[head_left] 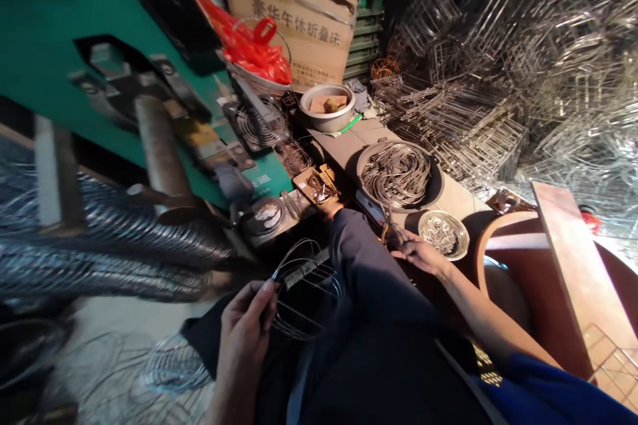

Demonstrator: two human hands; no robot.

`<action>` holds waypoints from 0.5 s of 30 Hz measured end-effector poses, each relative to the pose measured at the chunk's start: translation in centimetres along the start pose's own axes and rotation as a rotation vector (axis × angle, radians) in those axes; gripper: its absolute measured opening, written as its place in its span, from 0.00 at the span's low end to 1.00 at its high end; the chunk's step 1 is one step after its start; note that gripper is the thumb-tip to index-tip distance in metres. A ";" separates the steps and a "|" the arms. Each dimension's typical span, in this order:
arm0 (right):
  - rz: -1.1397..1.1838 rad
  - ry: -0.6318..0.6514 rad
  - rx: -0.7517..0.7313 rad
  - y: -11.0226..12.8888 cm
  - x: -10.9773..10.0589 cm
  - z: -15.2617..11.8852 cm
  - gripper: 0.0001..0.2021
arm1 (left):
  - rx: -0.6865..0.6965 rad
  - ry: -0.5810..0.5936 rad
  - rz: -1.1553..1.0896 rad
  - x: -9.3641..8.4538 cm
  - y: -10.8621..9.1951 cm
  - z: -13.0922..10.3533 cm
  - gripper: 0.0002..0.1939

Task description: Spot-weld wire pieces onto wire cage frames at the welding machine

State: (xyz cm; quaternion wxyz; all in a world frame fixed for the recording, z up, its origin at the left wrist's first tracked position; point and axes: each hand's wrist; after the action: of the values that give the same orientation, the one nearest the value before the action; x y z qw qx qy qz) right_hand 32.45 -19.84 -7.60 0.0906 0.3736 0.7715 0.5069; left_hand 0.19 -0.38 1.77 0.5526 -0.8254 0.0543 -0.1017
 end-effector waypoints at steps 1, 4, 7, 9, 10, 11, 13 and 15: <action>0.026 0.048 -0.024 0.8 0.5 -0.6 0.25 | 0.000 0.003 0.002 0.0 -0.1 -0.2 0.17; 0.099 0.209 -0.142 2.7 2.2 -2.0 0.24 | -0.006 0.022 0.004 0.4 -0.2 -0.9 0.17; 0.143 0.326 -0.247 3.9 3.8 -2.8 0.19 | 0.011 0.032 0.000 0.6 -0.2 -1.3 0.17; 0.091 0.372 -0.270 4.2 5.0 -2.8 0.17 | 0.025 0.036 0.007 0.5 -0.2 -1.3 0.17; 0.058 0.409 -0.259 4.2 5.7 -2.7 0.17 | 0.032 0.036 0.008 0.3 -0.2 -1.3 0.17; 0.032 0.467 -0.228 4.0 6.4 -2.7 0.17 | 0.039 0.035 0.008 0.2 -0.2 -1.2 0.17; 0.029 0.653 -0.120 3.3 7.9 -2.8 0.18 | 0.053 0.026 0.008 0.0 -0.2 -1.3 0.17; 0.085 0.829 0.000 2.4 9.4 -3.2 0.23 | 0.056 0.014 0.014 -0.1 -0.2 -1.5 0.18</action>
State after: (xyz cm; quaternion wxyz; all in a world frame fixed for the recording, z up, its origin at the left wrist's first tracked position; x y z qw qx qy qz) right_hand 25.30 -15.37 -1.80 -0.2488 0.1691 0.7265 0.6178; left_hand -0.30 -1.64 2.51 0.5758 -0.8085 0.0610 -0.1054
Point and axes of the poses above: each hand's wrist, its own z-axis towards the middle knuckle, its own x-axis out of the palm, y = z × x, and after that the axes turned 5 degrees about -y, right-handed
